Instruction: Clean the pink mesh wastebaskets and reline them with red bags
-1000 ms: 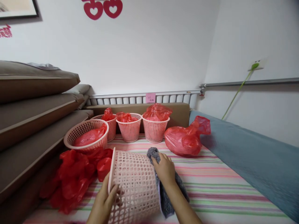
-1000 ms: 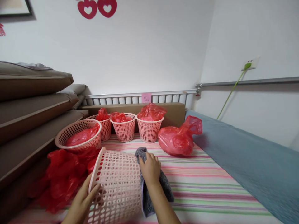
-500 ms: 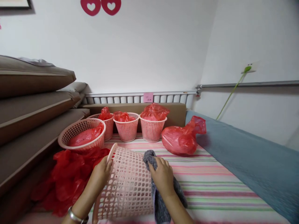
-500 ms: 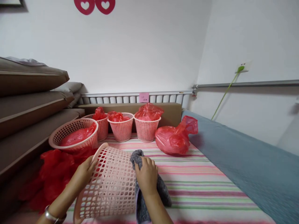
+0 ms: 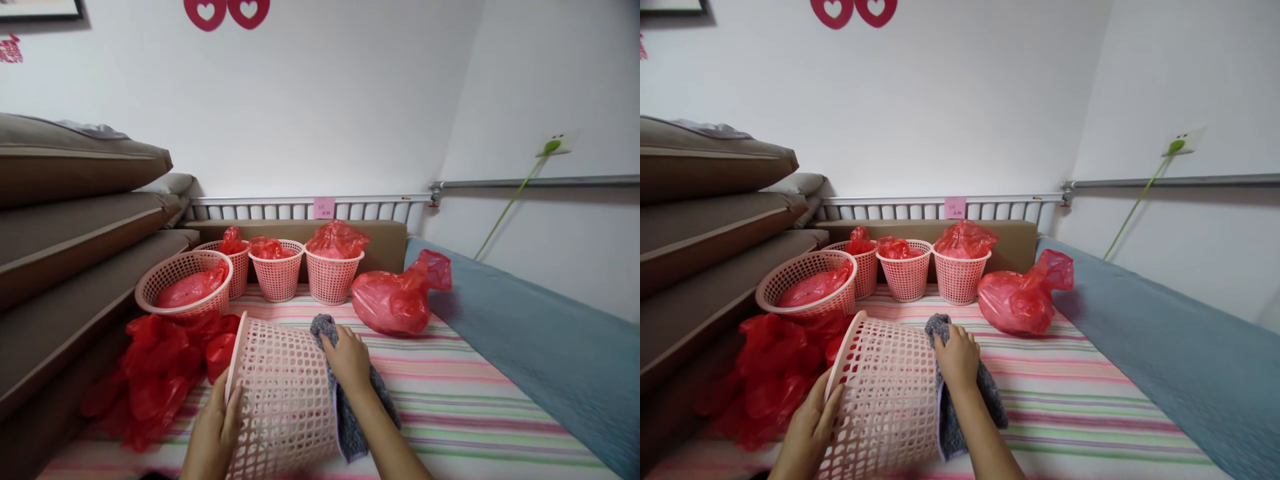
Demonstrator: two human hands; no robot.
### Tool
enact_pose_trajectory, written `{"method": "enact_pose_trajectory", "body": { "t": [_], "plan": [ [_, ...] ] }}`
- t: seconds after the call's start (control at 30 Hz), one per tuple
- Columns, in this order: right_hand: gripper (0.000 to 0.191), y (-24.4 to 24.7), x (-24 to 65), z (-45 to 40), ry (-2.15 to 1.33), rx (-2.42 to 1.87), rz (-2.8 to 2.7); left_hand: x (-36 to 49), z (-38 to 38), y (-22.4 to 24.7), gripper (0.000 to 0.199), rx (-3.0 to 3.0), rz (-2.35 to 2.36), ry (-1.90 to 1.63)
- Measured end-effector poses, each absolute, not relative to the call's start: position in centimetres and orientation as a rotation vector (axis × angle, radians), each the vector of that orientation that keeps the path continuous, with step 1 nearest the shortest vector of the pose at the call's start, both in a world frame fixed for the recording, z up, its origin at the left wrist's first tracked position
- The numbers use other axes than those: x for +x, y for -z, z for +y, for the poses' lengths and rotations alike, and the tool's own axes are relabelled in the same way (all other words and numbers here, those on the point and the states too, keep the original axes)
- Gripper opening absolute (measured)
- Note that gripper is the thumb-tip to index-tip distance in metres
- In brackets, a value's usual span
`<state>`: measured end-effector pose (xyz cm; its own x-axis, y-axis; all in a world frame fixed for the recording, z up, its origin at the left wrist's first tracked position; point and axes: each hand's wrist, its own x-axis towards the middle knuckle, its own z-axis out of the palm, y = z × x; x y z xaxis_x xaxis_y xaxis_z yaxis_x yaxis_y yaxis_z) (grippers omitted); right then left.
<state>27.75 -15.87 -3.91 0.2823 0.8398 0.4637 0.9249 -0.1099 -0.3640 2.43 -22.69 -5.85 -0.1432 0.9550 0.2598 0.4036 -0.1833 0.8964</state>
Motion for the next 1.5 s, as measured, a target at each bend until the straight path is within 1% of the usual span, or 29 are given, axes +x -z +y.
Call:
{"method": "enact_pose_trajectory", "body": {
  "t": [0.13, 0.23, 0.33, 0.4, 0.57, 0.77, 0.87, 0.93, 1.0, 1.1, 1.17, 1.23, 1.3, 1.5],
  "plan": [
    [0.031, 5.0, 27.9, -17.5, 0.217, -1.847, -1.551, 2.7, -20.6, 2.7, 0.05, 1.58, 1.441, -1.208],
    [0.035, 6.0, 27.9, -18.7, 0.241, -1.777, -1.536, 2.7, -17.8, 1.0, 0.039, 1.759, 1.455, -1.204],
    [0.034, 6.5, 27.9, -19.7, 0.247, -1.731, -1.53, 2.5, -16.2, 0.8, 0.031, 1.82, 1.482, -1.191],
    [0.031, 6.4, 27.8, -20.0, 0.234, -1.728, -1.539, 2.3, -16.3, 1.2, 0.03, 1.828, 1.507, -1.199],
    [0.029, 5.0, 27.5, -18.7, 0.224, -1.837, -1.539, 1.5, -18.9, 3.2, 0.042, 1.793, 1.58, -1.205],
    [0.033, 3.7, 27.2, -16.1, 0.197, -1.998, -1.558, 0.7, -22.1, 9.1, 0.051, 1.683, 1.619, -1.283],
    [0.032, 3.9, 27.2, -15.8, 0.224, -1.988, -1.552, 0.9, -23.5, 10.3, 0.053, 1.584, 1.581, -1.357],
    [0.031, 4.2, 27.3, -16.1, 0.245, -1.961, -1.541, 1.4, -23.8, 9.0, 0.052, 1.545, 1.509, -1.349],
    [0.03, 4.5, 27.4, -16.5, 0.257, -1.928, -1.539, 2.0, -23.2, 6.4, 0.049, 1.567, 1.426, -1.316],
    [0.029, 5.2, 27.5, -17.4, 0.27, -1.884, -1.535, 2.8, -20.3, 2.4, 0.046, 1.675, 1.436, -1.273],
    [0.029, 5.8, 27.7, -18.1, 0.279, -1.857, -1.524, 3.1, -18.0, 0.8, 0.042, 1.693, 1.458, -1.252],
    [0.03, 6.3, 27.8, -18.8, 0.286, -1.817, -1.518, 3.2, -16.3, 0.4, 0.035, 1.704, 1.495, -1.221],
    [0.03, 6.7, 27.8, -19.3, 0.282, -1.781, -1.526, 3.1, -15.8, 0.8, 0.032, 1.716, 1.519, -1.201],
    [0.029, 5.6, 27.5, -19.0, 0.226, -1.839, -1.562, 2.8, -18.9, 2.2, 0.04, 1.71, 1.559, -1.247]
  ]
}}
